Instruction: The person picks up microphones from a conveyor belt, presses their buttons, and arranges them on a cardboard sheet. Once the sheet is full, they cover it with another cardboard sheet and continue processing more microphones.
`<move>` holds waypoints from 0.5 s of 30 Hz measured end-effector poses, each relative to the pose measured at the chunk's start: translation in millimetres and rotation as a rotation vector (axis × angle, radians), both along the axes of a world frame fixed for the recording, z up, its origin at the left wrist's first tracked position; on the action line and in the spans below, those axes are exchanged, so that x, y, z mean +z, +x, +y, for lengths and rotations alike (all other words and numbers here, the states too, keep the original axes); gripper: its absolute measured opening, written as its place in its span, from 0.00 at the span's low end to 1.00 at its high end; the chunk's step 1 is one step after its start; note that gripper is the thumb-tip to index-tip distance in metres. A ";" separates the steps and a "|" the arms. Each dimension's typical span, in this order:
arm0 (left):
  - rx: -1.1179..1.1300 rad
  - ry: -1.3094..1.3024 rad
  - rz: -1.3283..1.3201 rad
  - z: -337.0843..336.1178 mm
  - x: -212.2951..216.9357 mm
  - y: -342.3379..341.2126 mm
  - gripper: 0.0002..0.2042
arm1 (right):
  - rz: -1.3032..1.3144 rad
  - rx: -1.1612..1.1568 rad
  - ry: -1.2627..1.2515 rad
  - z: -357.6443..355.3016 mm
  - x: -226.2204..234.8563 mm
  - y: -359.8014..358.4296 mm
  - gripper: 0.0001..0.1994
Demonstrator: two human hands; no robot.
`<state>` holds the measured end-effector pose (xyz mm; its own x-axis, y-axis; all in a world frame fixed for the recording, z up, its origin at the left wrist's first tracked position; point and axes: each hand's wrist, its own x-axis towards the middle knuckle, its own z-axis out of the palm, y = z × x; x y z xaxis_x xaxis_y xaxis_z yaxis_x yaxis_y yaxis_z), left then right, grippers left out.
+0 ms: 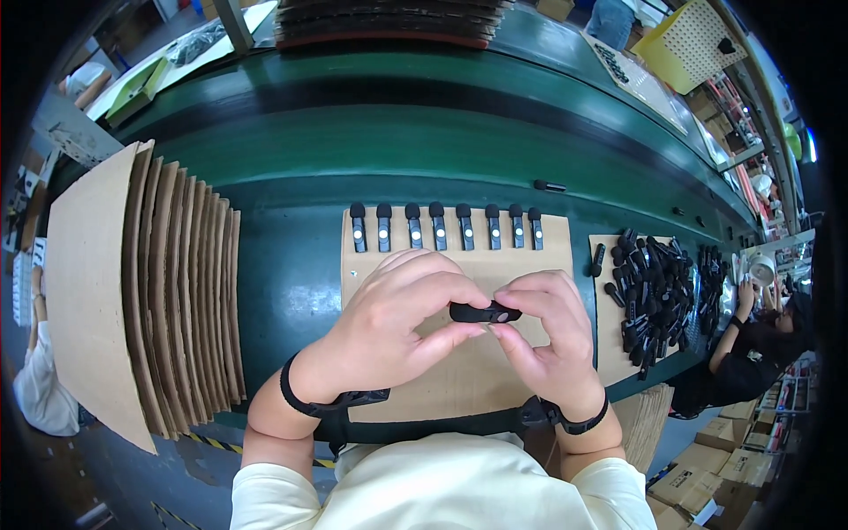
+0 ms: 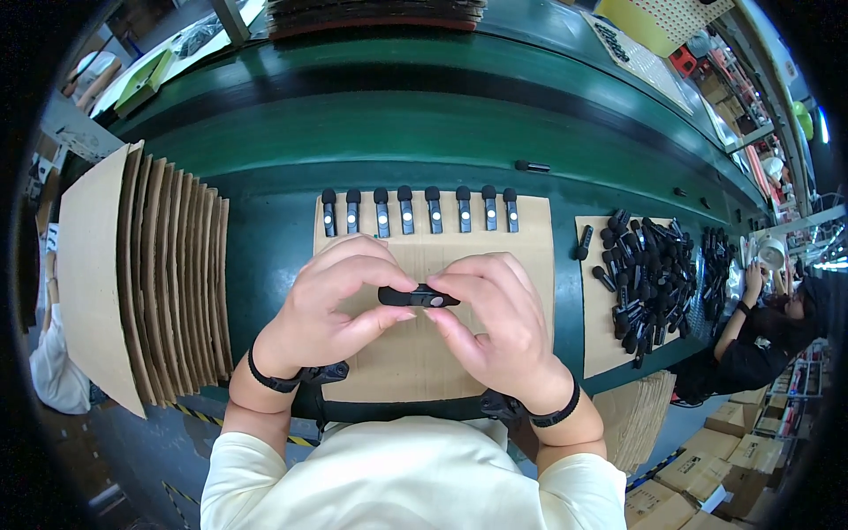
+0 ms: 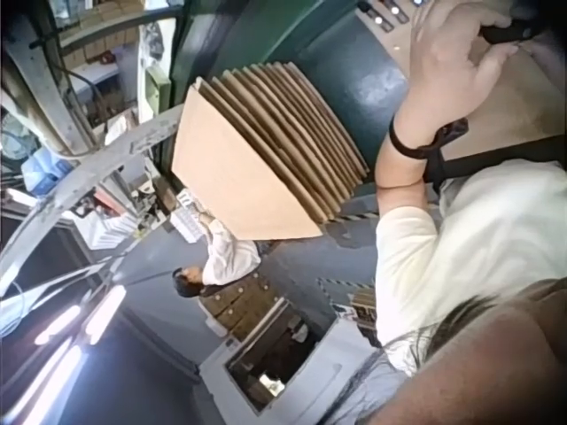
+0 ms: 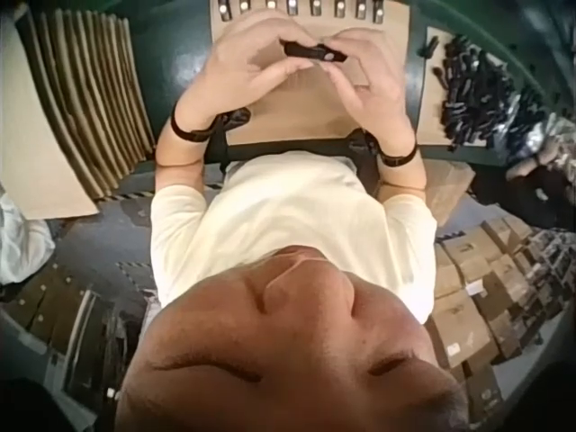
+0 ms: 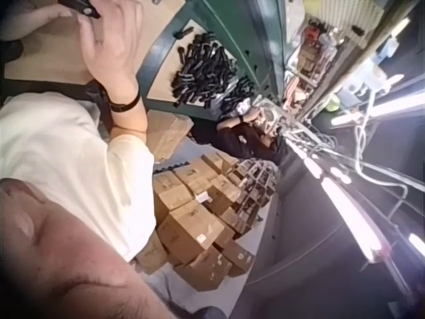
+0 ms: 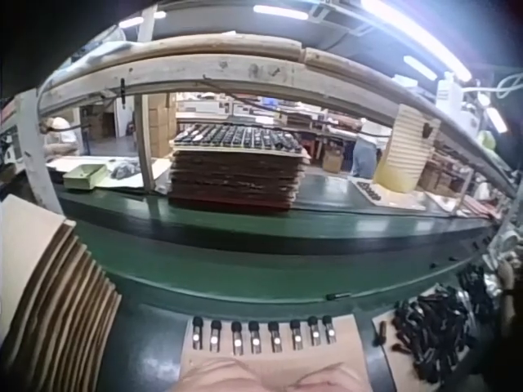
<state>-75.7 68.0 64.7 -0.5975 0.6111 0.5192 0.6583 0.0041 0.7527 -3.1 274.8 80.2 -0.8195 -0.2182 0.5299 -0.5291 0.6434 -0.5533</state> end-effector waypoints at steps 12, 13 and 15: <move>0.090 -0.079 -0.002 -0.5 2.6 -1.6 0.17 | -0.479 -0.260 -0.057 45.7 -28.9 -15.1 0.11; 0.091 -0.078 0.004 -0.5 3.6 -1.3 0.16 | -0.479 -0.263 -0.054 60.2 -34.9 -21.5 0.11; 0.097 -0.079 0.018 -0.6 5.4 -0.9 0.16 | -0.562 -0.444 0.004 89.0 -45.3 -35.5 0.09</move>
